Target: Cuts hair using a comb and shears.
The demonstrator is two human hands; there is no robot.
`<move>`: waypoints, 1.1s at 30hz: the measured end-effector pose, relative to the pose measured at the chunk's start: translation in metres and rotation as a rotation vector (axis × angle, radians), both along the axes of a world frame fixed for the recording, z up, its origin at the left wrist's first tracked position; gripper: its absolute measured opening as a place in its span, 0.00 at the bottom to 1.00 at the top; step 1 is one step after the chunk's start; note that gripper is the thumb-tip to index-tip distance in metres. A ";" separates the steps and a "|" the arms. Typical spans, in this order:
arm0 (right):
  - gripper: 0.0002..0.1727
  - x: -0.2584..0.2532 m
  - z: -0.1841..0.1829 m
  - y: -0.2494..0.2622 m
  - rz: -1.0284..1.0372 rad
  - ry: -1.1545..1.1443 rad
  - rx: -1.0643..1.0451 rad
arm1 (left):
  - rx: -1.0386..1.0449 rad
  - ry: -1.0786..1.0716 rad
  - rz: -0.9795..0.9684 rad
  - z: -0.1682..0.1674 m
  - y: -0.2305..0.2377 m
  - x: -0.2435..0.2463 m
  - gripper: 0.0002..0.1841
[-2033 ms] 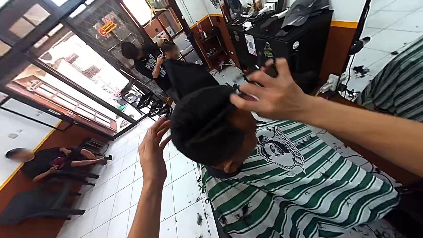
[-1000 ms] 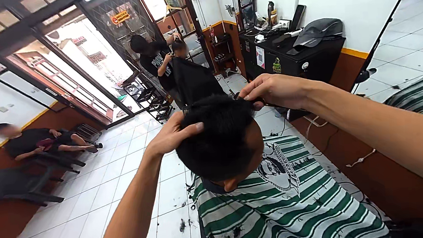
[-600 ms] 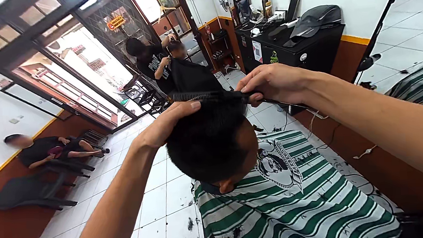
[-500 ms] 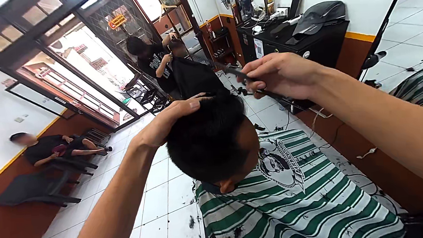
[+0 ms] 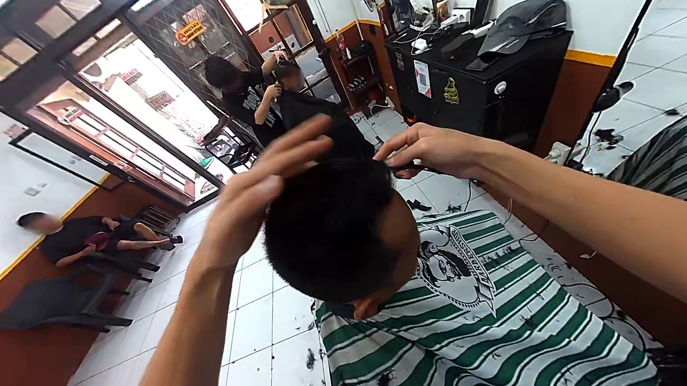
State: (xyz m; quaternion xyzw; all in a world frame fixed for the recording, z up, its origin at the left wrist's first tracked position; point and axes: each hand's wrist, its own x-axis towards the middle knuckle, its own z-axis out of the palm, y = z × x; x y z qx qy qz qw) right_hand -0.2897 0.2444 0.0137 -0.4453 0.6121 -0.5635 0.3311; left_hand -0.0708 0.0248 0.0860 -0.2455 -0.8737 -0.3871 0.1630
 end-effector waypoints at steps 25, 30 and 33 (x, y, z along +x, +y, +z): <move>0.18 0.013 -0.006 0.044 0.077 -0.308 -0.014 | 0.089 -0.770 0.061 0.019 0.031 -0.038 0.16; 0.18 0.012 -0.006 0.047 0.092 -0.355 -0.003 | 0.177 -0.801 -0.036 0.021 0.032 -0.036 0.17; 0.18 0.015 -0.004 0.050 0.084 -0.375 0.008 | 0.167 -0.786 -0.082 0.022 0.036 -0.037 0.18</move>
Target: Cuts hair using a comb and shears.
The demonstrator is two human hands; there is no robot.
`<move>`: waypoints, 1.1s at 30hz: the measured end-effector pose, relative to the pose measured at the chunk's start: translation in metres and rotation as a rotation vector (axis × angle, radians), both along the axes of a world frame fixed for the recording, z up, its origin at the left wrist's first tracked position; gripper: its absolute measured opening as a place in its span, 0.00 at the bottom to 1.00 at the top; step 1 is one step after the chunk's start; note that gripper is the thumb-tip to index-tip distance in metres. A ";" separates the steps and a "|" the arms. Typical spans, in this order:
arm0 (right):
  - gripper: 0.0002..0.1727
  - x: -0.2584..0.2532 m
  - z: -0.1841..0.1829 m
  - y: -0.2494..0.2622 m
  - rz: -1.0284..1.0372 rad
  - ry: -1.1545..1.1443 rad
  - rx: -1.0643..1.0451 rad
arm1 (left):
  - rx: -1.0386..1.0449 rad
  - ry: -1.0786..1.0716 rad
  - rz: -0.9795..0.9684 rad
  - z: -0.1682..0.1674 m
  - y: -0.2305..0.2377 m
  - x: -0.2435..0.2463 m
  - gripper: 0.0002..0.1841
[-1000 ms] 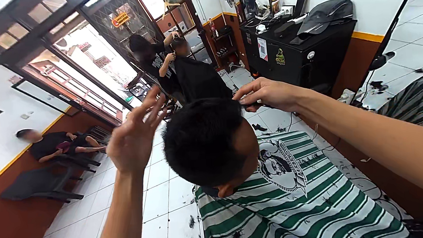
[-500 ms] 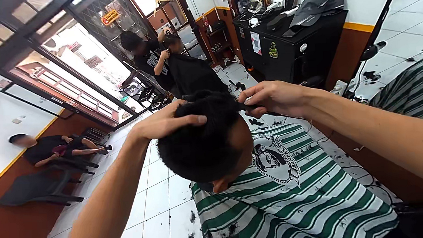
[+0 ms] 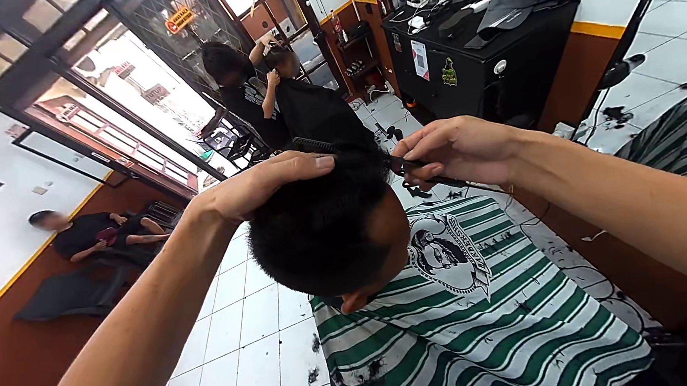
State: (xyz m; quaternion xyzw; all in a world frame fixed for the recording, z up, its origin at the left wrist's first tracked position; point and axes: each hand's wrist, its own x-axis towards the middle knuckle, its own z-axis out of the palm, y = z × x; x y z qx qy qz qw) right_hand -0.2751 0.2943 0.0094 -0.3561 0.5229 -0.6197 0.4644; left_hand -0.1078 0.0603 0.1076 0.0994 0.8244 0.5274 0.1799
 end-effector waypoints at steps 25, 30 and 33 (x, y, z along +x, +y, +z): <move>0.16 -0.020 -0.034 0.014 -0.783 0.037 -0.276 | -0.017 -0.075 0.483 0.003 0.027 0.016 0.20; 0.10 -0.026 -0.027 -0.015 -0.996 1.476 -0.258 | 0.051 -0.079 0.453 0.002 0.023 0.017 0.21; 0.10 -0.040 -0.017 -0.027 -0.976 1.774 -0.277 | 0.073 -0.060 0.457 0.001 0.028 0.017 0.22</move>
